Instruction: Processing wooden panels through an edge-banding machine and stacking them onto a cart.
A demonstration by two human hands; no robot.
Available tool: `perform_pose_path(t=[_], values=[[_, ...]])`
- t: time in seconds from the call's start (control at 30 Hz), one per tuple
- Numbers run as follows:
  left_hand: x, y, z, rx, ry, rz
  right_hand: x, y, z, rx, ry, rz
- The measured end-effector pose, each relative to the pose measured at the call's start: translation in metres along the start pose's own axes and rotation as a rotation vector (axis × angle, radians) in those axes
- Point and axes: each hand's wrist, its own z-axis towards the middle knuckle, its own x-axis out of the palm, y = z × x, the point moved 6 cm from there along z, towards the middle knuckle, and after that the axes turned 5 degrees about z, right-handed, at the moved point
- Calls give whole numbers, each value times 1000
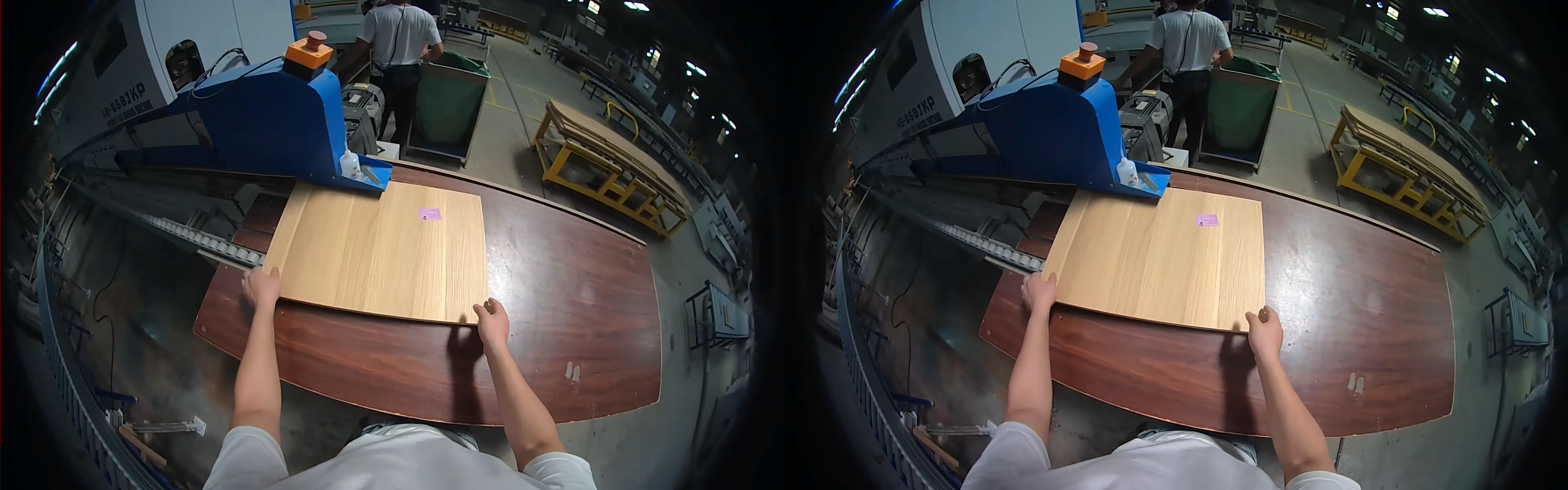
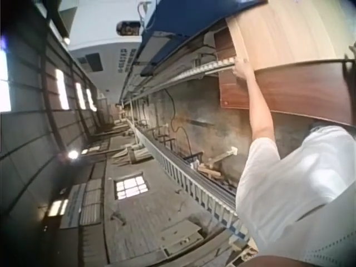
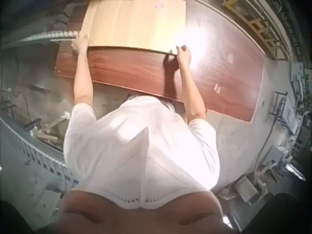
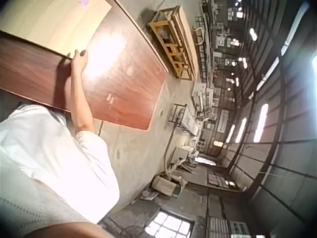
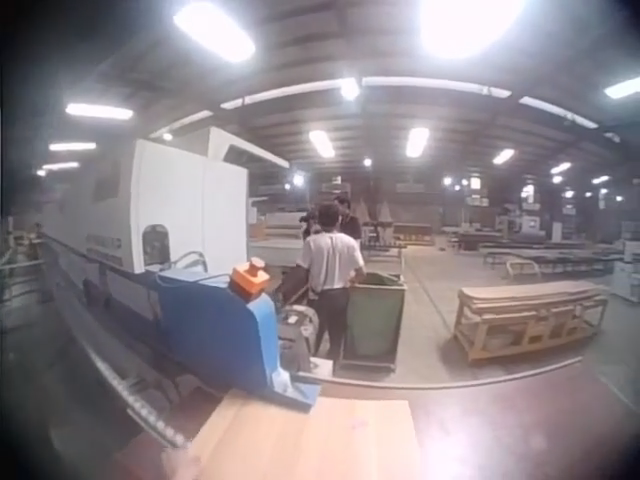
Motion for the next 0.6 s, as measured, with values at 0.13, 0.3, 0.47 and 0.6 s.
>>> perform_pose_path(t=[0.13, 0.3, 0.47, 0.6], values=[[-13, 23, -75, 38, -56, -47, -43, -26, -33, 5, -126, -74], [-32, 44, -175, 84, -31, -118, -123, -56, -90, 60, -236, -159], [-38, 54, -245, 92, 53, -131, -194, -75, -136, 169, -319, -356], [-29, 69, -272, 180, 153, -180, -205, -73, -152, 211, -286, -487]])
